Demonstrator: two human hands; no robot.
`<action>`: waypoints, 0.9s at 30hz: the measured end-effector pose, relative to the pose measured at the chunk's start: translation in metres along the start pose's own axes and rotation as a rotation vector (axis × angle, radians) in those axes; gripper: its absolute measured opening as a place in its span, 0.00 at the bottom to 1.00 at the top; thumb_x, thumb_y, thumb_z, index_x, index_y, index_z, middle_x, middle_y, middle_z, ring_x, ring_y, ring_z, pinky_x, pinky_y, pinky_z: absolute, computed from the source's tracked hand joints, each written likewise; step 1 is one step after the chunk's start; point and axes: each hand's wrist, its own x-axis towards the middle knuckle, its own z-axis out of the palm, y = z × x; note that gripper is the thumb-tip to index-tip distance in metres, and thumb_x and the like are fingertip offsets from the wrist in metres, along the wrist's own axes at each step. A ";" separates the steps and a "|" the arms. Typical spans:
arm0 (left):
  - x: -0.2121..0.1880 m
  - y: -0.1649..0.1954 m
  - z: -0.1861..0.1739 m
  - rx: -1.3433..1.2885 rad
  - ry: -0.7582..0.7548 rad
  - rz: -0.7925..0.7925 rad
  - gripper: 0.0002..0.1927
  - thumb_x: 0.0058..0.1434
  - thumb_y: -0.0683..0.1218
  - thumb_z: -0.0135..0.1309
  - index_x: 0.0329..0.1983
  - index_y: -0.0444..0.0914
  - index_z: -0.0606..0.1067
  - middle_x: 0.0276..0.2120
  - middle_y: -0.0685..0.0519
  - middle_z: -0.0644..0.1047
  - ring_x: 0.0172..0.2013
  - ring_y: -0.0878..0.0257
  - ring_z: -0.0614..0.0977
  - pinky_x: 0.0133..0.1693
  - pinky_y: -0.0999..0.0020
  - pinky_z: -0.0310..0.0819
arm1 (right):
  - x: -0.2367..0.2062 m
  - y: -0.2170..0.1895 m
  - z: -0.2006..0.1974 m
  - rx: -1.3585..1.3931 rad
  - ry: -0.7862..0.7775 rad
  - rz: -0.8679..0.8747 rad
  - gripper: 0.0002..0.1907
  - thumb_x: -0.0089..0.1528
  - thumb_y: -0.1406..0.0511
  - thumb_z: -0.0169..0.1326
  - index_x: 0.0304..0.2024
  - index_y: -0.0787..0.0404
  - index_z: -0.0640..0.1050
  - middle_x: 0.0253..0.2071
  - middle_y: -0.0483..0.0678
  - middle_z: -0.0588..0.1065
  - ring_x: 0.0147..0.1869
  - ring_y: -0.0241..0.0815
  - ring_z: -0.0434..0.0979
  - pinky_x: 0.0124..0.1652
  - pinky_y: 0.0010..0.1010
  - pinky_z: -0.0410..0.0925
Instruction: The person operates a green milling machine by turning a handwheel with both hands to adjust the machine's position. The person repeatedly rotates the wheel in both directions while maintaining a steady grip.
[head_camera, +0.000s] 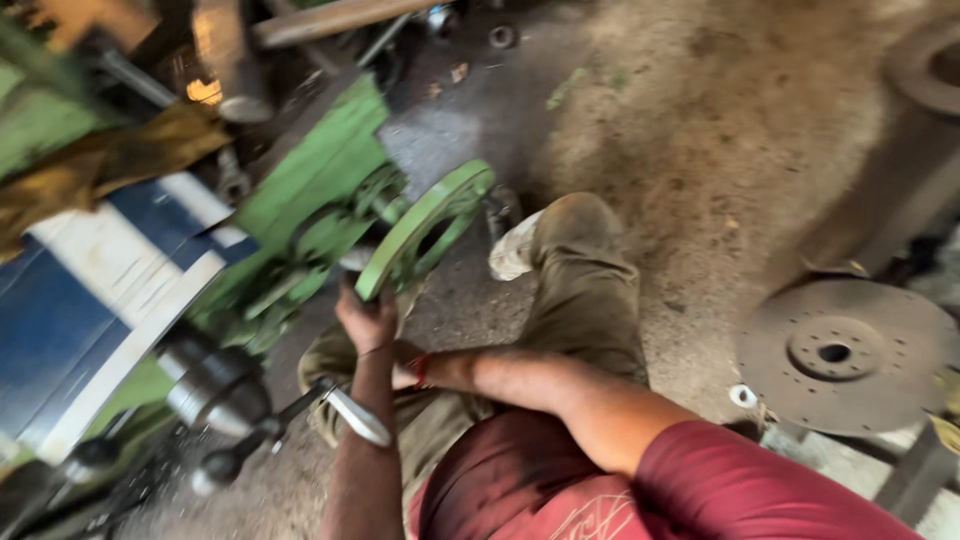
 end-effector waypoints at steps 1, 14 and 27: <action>0.002 -0.001 0.002 0.040 0.000 0.019 0.19 0.61 0.45 0.60 0.52 0.31 0.73 0.40 0.39 0.81 0.40 0.42 0.85 0.42 0.55 0.79 | -0.001 -0.001 -0.004 0.006 0.002 0.009 0.15 0.65 0.57 0.50 0.44 0.60 0.79 0.44 0.56 0.80 0.49 0.55 0.80 0.51 0.46 0.70; -0.003 -0.011 -0.004 0.141 0.019 0.013 0.12 0.60 0.43 0.60 0.41 0.33 0.71 0.33 0.38 0.77 0.35 0.39 0.81 0.39 0.51 0.76 | -0.005 0.032 0.025 -0.046 -0.005 -0.001 0.12 0.63 0.61 0.50 0.40 0.60 0.79 0.39 0.55 0.81 0.45 0.55 0.80 0.48 0.47 0.70; -0.010 0.003 -0.007 0.049 -0.011 -0.061 0.15 0.60 0.43 0.60 0.48 0.31 0.74 0.38 0.40 0.81 0.39 0.48 0.85 0.43 0.58 0.78 | -0.061 0.023 0.015 -0.309 0.019 -0.010 0.26 0.61 0.52 0.57 0.51 0.66 0.77 0.45 0.62 0.78 0.46 0.59 0.79 0.49 0.49 0.68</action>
